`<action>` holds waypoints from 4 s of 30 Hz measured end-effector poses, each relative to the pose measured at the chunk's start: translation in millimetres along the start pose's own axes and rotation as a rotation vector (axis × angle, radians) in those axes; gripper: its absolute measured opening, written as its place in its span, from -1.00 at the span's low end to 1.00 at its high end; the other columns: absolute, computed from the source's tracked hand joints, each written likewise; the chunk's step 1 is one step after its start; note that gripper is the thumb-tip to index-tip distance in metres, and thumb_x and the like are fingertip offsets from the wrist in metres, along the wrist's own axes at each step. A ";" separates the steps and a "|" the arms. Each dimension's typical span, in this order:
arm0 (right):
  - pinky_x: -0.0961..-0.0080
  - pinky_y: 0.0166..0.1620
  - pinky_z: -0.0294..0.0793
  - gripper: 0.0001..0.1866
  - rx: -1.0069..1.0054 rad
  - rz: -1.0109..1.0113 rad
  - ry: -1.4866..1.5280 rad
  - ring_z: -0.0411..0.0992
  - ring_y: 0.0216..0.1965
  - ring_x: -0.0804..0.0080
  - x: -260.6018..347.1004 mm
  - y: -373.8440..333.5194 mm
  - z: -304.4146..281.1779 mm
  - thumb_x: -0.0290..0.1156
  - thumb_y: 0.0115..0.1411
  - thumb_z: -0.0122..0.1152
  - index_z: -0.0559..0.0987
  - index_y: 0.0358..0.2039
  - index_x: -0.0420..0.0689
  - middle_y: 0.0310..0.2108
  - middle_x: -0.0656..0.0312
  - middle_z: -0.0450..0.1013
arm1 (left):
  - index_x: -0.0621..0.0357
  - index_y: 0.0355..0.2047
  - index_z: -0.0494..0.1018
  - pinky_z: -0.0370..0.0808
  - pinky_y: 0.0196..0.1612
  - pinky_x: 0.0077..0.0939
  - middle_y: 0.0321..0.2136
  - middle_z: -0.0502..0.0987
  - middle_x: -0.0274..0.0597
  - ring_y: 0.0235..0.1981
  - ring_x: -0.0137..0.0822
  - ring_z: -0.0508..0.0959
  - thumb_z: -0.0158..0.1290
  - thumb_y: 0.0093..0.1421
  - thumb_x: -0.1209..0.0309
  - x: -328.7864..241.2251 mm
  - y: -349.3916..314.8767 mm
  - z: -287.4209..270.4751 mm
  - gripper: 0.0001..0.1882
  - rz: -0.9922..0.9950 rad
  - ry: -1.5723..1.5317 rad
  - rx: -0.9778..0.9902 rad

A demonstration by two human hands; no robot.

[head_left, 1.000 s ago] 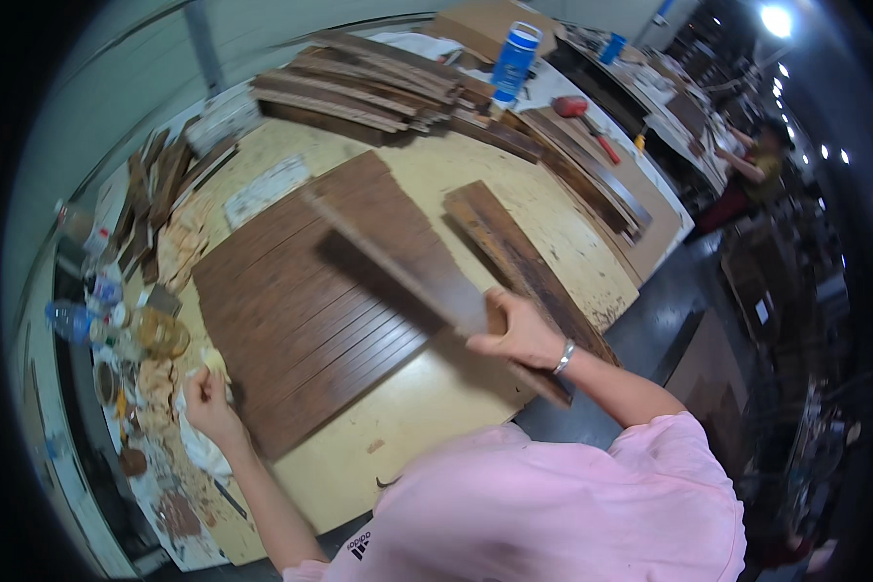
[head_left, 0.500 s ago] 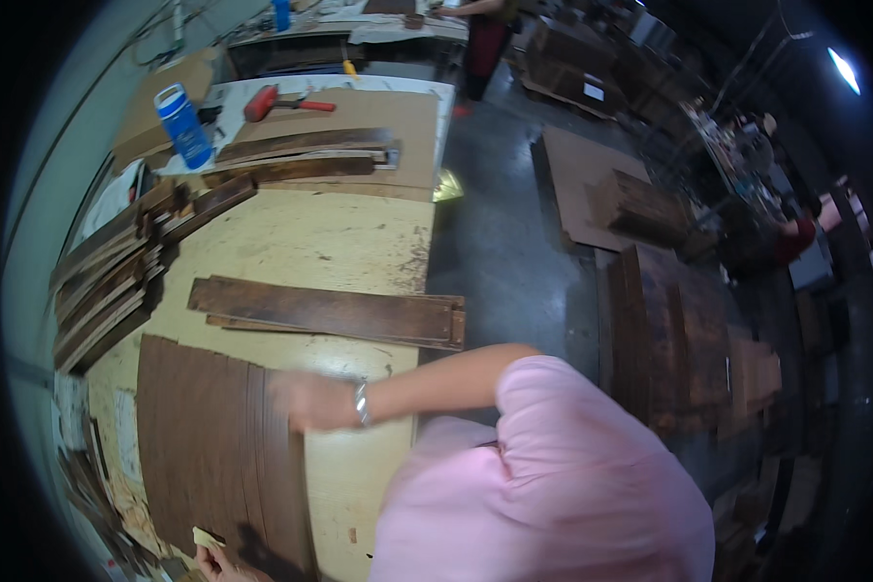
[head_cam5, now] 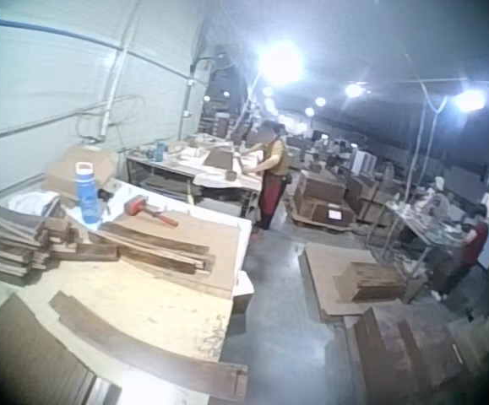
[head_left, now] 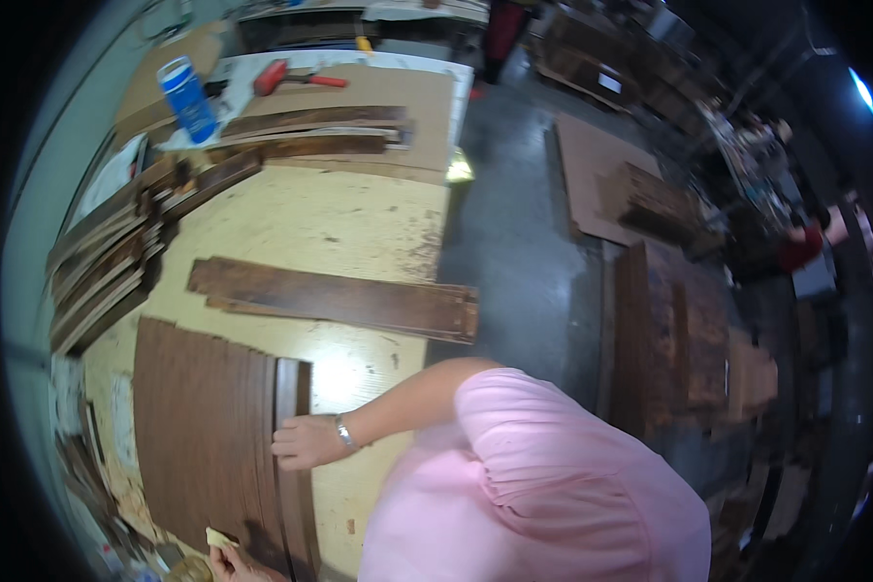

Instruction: The person applies a finishing substance to several wooden strips and panels using a sponge and a cloth on a workbench.

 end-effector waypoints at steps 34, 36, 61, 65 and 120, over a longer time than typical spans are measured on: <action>0.58 -0.43 0.36 -0.79 0.688 0.975 0.882 0.32 -0.52 0.64 18.4 39.0 -53.6 -0.40 0.06 0.33 0.55 -0.46 -0.29 -0.58 0.31 0.45 | 0.25 -0.28 0.53 0.41 -0.18 -0.46 -0.39 0.45 -0.17 -0.33 -0.20 0.48 0.15 -0.05 0.67 16.8 -38.7 -118.1 -0.74 0.063 0.264 -0.471; 0.57 -0.44 0.36 -0.79 0.653 0.984 0.883 0.32 -0.52 0.63 21.3 37.2 -55.7 -0.39 0.06 0.33 0.55 -0.45 -0.30 -0.58 0.30 0.45 | 0.25 -0.28 0.51 0.42 -0.18 -0.40 -0.34 0.48 -0.14 -0.28 -0.16 0.50 0.16 -0.04 0.64 16.3 -33.8 -108.2 -0.74 0.105 0.297 -0.412; 0.59 -0.43 0.31 -0.75 0.454 1.002 0.998 0.28 -0.51 0.64 22.5 80.1 -21.8 -0.40 0.09 0.25 0.56 -0.44 -0.40 -0.60 0.30 0.43 | 0.15 -0.22 0.57 0.36 -0.45 -0.34 -0.53 0.37 -0.17 -0.52 -0.20 0.39 0.12 -0.04 0.65 -6.6 -9.3 -31.6 -0.68 0.300 0.220 -0.246; 0.66 -0.44 0.28 -0.84 0.419 1.020 1.022 0.30 -0.51 0.68 7.3 100.9 0.9 -0.46 0.14 0.22 0.59 -0.42 -0.33 -0.56 0.36 0.45 | 0.14 -0.25 0.58 0.40 -0.41 -0.30 -0.50 0.40 -0.14 -0.46 -0.13 0.44 0.11 -0.06 0.63 -39.5 -92.6 37.3 -0.70 0.391 -0.089 0.156; 0.62 -0.72 0.03 -0.58 1.025 1.485 2.125 0.05 -0.70 0.52 35.0 45.2 3.8 -0.09 0.31 -0.18 0.45 -0.33 -0.23 -0.73 0.22 0.15 | 0.11 -0.06 0.51 0.38 0.01 -0.20 -0.09 0.47 -0.01 0.00 -0.03 0.43 0.28 -0.04 0.30 172.4 -83.9 -228.9 -0.51 -0.441 0.977 -0.420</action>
Point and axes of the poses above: each hand's wrist, its own y-axis towards the middle knuckle, its own z-axis out of the palm, x = y × z, the point moved 4 cm from there along y, towards the middle knuckle
